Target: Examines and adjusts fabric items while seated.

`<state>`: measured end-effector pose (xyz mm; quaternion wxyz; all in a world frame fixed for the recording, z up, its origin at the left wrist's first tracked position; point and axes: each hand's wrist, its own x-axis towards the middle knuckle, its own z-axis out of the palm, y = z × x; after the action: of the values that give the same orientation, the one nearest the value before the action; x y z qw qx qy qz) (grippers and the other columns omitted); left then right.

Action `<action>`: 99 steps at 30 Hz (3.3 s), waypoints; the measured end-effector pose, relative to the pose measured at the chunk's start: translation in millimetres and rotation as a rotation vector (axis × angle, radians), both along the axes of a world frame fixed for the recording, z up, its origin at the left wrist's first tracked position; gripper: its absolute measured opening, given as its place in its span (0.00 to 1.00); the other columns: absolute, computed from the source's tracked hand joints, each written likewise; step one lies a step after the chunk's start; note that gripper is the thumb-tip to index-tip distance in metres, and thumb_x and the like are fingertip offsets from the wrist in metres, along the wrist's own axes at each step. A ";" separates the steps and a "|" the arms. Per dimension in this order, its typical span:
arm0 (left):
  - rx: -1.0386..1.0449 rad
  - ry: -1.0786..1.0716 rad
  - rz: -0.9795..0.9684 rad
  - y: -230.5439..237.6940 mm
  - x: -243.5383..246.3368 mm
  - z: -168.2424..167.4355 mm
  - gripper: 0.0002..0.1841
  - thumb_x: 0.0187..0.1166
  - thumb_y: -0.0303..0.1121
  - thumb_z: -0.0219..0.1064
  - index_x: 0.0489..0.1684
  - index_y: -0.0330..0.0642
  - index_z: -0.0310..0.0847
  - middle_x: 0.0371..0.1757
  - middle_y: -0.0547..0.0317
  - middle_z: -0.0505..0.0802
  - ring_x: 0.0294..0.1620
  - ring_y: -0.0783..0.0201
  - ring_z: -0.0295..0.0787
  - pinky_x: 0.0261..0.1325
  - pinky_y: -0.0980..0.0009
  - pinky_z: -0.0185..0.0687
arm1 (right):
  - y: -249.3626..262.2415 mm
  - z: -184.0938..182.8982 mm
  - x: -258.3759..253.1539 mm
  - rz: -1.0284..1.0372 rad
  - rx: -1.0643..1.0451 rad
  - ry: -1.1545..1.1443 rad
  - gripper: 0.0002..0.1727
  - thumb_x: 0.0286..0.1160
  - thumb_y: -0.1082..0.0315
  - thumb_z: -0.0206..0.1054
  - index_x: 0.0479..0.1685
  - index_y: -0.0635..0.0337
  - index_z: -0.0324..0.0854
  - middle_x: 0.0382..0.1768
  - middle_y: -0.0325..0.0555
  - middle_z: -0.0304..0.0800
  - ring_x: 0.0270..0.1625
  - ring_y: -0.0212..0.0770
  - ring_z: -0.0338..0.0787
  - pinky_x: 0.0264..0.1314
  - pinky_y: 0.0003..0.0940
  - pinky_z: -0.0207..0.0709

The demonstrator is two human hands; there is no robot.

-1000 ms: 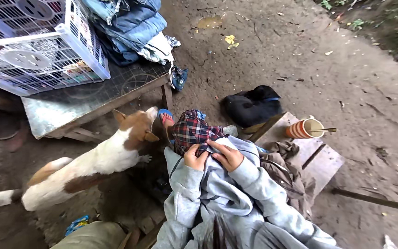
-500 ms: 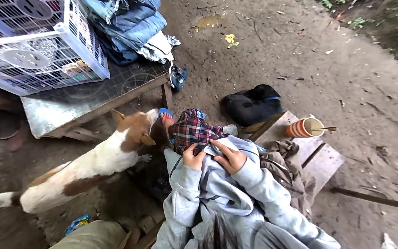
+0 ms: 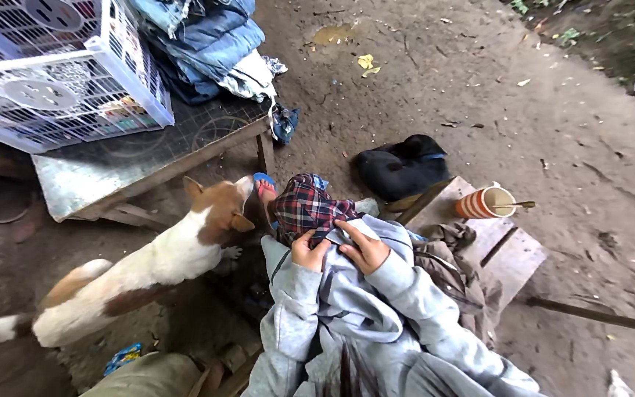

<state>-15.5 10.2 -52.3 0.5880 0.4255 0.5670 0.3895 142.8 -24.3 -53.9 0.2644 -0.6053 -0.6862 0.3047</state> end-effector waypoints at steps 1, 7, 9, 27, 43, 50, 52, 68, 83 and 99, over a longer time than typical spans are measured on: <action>0.012 0.026 -0.028 0.2 -0.4 -0.7 0.11 0.68 0.17 0.68 0.46 0.20 0.86 0.41 0.48 0.95 0.43 0.80 0.89 0.56 0.80 0.82 | 0.9 -0.4 -0.6 0.001 0.000 -0.002 0.30 0.85 0.56 0.61 0.80 0.65 0.73 0.49 0.65 0.94 0.33 0.64 0.94 0.35 0.62 0.85; 0.039 0.037 -0.024 -0.4 -0.8 -2.1 0.12 0.66 0.18 0.68 0.46 0.21 0.87 0.42 0.48 0.95 0.45 0.79 0.89 0.57 0.80 0.82 | 4.8 -17.1 7.7 0.070 0.130 0.155 0.24 0.87 0.59 0.57 0.73 0.63 0.82 0.59 0.60 0.93 0.50 0.57 0.97 0.55 0.53 0.88; 0.062 0.104 -0.059 -0.4 -1.7 -1.7 0.12 0.67 0.19 0.69 0.47 0.21 0.87 0.44 0.44 0.95 0.47 0.74 0.90 0.59 0.76 0.82 | 6.6 -15.1 11.8 0.099 0.102 0.270 0.24 0.89 0.61 0.53 0.72 0.67 0.82 0.62 0.58 0.92 0.52 0.44 0.96 0.59 0.39 0.86; -0.036 0.067 -0.014 4.5 -0.5 6.2 0.12 0.67 0.15 0.69 0.48 0.21 0.86 0.43 0.46 0.94 0.45 0.77 0.88 0.57 0.78 0.81 | 0.8 0.1 3.9 0.053 0.017 0.001 0.26 0.85 0.59 0.60 0.79 0.57 0.78 0.53 0.65 0.94 0.38 0.65 0.95 0.39 0.63 0.85; -0.081 0.017 0.009 4.9 0.8 5.7 0.10 0.68 0.15 0.70 0.45 0.23 0.87 0.40 0.51 0.95 0.41 0.80 0.88 0.54 0.80 0.82 | -1.9 1.5 -2.0 -0.034 0.034 -0.067 0.30 0.83 0.57 0.63 0.80 0.64 0.75 0.46 0.65 0.94 0.31 0.64 0.93 0.34 0.61 0.85; -0.067 0.050 -0.049 3.9 -1.9 6.1 0.11 0.68 0.16 0.70 0.46 0.23 0.87 0.42 0.48 0.94 0.45 0.77 0.88 0.57 0.78 0.81 | 4.8 -8.5 1.7 0.048 0.080 0.104 0.23 0.87 0.62 0.57 0.73 0.65 0.81 0.59 0.61 0.93 0.48 0.60 0.97 0.50 0.56 0.88; -0.049 0.055 -0.068 3.7 -2.7 6.1 0.10 0.68 0.17 0.70 0.46 0.23 0.88 0.44 0.46 0.94 0.46 0.77 0.88 0.59 0.78 0.81 | 7.3 -9.4 7.3 0.084 0.063 0.236 0.23 0.88 0.63 0.53 0.71 0.69 0.82 0.58 0.59 0.93 0.45 0.45 0.95 0.50 0.41 0.86; -0.011 0.097 -0.027 2.6 -0.8 6.7 0.13 0.68 0.17 0.69 0.50 0.21 0.86 0.46 0.43 0.95 0.49 0.75 0.89 0.61 0.77 0.80 | 2.9 -2.3 2.7 0.065 0.052 0.049 0.25 0.84 0.59 0.61 0.77 0.61 0.80 0.55 0.64 0.94 0.41 0.64 0.96 0.42 0.62 0.86; -0.087 -0.034 0.059 0.9 2.0 6.6 0.10 0.69 0.15 0.68 0.47 0.21 0.85 0.42 0.52 0.94 0.44 0.81 0.88 0.57 0.81 0.82 | 2.4 -0.2 -1.6 -0.005 0.040 -0.024 0.29 0.82 0.58 0.64 0.79 0.66 0.75 0.49 0.66 0.93 0.35 0.64 0.95 0.36 0.61 0.86; -0.002 0.104 -0.042 1.7 0.4 5.1 0.09 0.70 0.21 0.71 0.44 0.24 0.88 0.40 0.49 0.95 0.42 0.77 0.88 0.55 0.77 0.81 | 9.1 1.4 9.2 0.019 -0.185 0.475 0.26 0.89 0.63 0.48 0.73 0.71 0.78 0.23 0.32 0.79 0.23 0.19 0.71 0.32 0.19 0.70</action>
<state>-15.1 11.9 -47.2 0.5664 0.4563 0.5881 0.3537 152.0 -15.3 -52.6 0.3590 -0.5319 -0.5796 0.5023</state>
